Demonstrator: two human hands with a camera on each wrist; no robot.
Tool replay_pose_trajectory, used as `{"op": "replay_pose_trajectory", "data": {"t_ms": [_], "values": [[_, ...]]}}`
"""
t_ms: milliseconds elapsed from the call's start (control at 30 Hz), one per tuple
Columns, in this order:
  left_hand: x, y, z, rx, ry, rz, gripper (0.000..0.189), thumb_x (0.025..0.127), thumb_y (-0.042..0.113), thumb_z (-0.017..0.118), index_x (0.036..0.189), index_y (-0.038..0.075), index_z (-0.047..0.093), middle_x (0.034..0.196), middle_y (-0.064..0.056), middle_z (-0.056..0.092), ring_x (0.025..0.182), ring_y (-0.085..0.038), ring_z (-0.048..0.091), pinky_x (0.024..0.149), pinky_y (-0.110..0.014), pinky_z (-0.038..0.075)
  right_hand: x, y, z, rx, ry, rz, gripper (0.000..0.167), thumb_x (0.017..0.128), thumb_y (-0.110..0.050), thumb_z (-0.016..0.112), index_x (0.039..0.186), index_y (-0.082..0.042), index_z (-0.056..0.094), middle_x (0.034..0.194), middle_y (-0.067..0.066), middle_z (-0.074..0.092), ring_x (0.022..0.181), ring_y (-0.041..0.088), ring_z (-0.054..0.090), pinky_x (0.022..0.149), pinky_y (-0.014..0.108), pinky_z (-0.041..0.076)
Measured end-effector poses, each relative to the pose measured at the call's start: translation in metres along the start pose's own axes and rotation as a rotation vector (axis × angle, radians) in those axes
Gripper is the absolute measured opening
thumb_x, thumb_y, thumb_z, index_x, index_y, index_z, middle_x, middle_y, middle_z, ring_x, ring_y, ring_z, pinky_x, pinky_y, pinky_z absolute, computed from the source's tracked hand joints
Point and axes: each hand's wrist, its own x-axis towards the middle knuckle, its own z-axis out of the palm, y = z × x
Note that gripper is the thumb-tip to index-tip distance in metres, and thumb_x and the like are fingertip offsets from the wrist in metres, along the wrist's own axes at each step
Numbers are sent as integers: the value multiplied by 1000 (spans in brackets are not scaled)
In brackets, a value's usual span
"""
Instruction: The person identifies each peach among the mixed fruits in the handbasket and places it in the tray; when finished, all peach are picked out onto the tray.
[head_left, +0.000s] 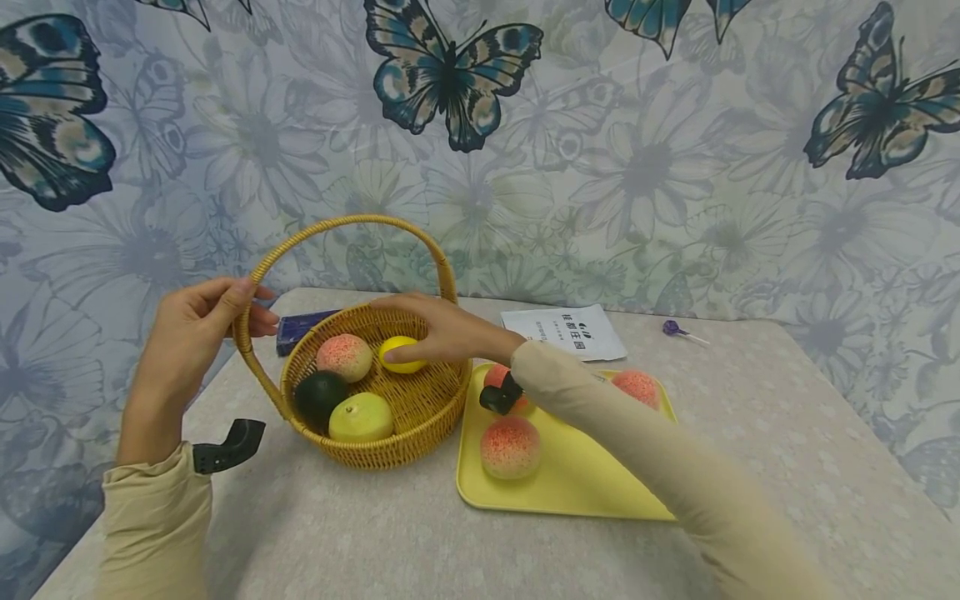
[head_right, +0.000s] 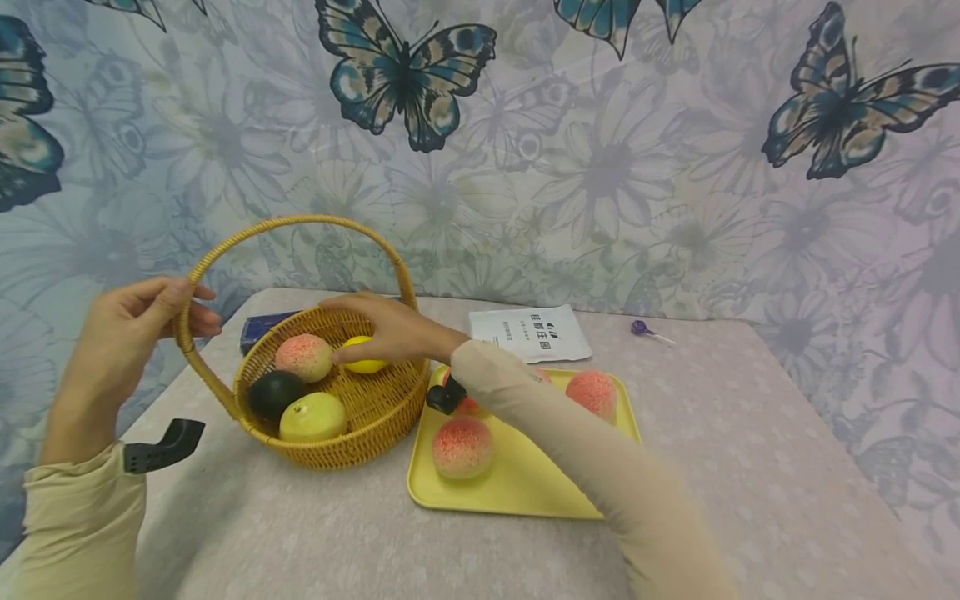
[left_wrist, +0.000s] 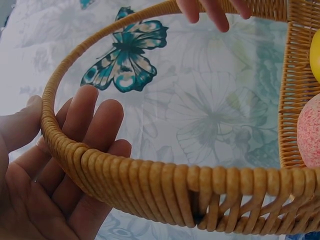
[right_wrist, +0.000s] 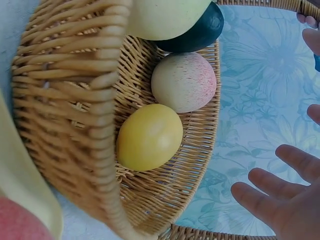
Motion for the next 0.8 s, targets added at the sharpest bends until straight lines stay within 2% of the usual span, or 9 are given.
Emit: {"op": "replay_pose_trajectory", "data": {"t_ms": [200,367,633,800], "values": [[1,1,0,-46,-5,8,29,100,27,52,102,2,67,72,1,71,67,-11,70,67,-17,55,9,-1,2,-9,10,-19,70,89,-40,67,149,-21,35,152,-5,34,144,16,22,115,43,26],[1,1,0,-19,-3,8,30,100,27,51,103,2,67,73,2,71,68,-11,70,68,-17,55,13,-1,4,-20,6,-24,70,89,-40,67,149,-21,35,152,-4,35,143,15,24,114,41,28],[1,0,0,-2,-2,7,31,100,28,51,104,2,66,73,3,71,67,-12,70,67,-17,54,21,1,5,-19,6,14,72,88,-42,67,149,-23,34,154,-3,31,144,17,23,113,43,29],[1,0,0,-31,-5,8,30,100,27,52,103,0,66,73,2,71,67,-12,70,67,-17,54,26,1,7,-48,15,34,72,88,-43,67,149,-24,34,154,-3,32,143,18,25,112,43,30]]}}
